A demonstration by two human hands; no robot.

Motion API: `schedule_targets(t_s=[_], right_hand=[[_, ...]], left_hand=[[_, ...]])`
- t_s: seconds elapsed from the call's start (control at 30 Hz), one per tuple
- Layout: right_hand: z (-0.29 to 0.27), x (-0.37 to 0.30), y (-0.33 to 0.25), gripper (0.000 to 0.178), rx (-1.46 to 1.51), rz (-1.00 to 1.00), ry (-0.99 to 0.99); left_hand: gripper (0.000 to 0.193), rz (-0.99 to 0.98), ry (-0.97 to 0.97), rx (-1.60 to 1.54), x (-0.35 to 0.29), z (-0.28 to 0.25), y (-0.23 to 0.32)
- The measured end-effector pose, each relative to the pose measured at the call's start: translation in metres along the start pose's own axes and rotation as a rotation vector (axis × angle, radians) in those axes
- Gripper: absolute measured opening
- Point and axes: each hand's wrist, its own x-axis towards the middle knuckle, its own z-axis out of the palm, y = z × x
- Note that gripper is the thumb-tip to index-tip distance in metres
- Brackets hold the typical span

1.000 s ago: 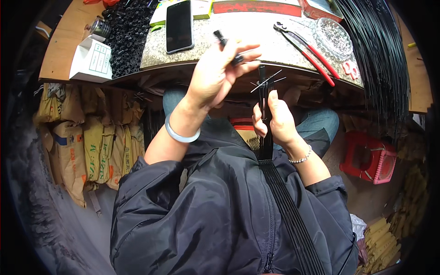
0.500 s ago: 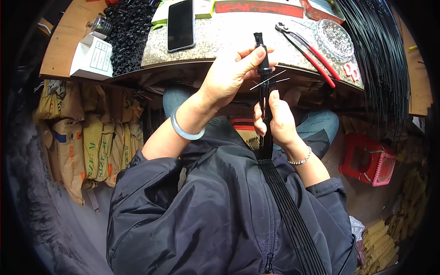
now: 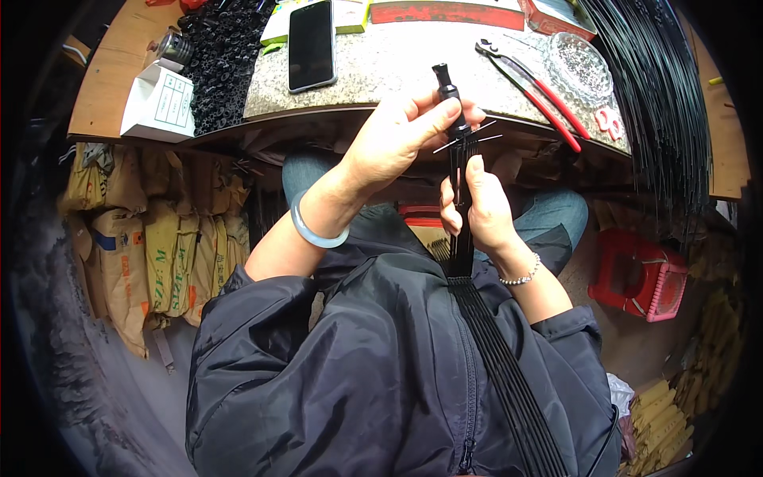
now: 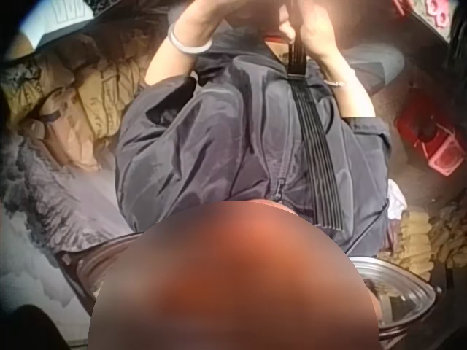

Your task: Insert and secure thin black ribs into an umbrella frame hub using pliers.

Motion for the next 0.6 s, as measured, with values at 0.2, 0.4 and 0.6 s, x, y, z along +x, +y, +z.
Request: schedule_targets(t_s=[0.2, 0.4, 0.6], right_hand=[[-0.0009, -0.0009, 0.0009, 0.061, -0.003, -0.019, -0.031], [-0.0021, -0.0023, -0.0012, 0.063, 0.008, 0.002, -0.052], [-0.0031, -0.0017, -0.0018, 0.062, 0.021, -0.014, -0.06]], left_hand=[[0.026, -0.068, -0.071, 0.028, -0.0038, -0.007, -0.0027], [0.022, -0.099, -0.092, 0.039, -0.004, -0.0046, 0.0019], [0.023, -0.155, -0.027, 0.079, -0.0045, -0.0012, 0.004]])
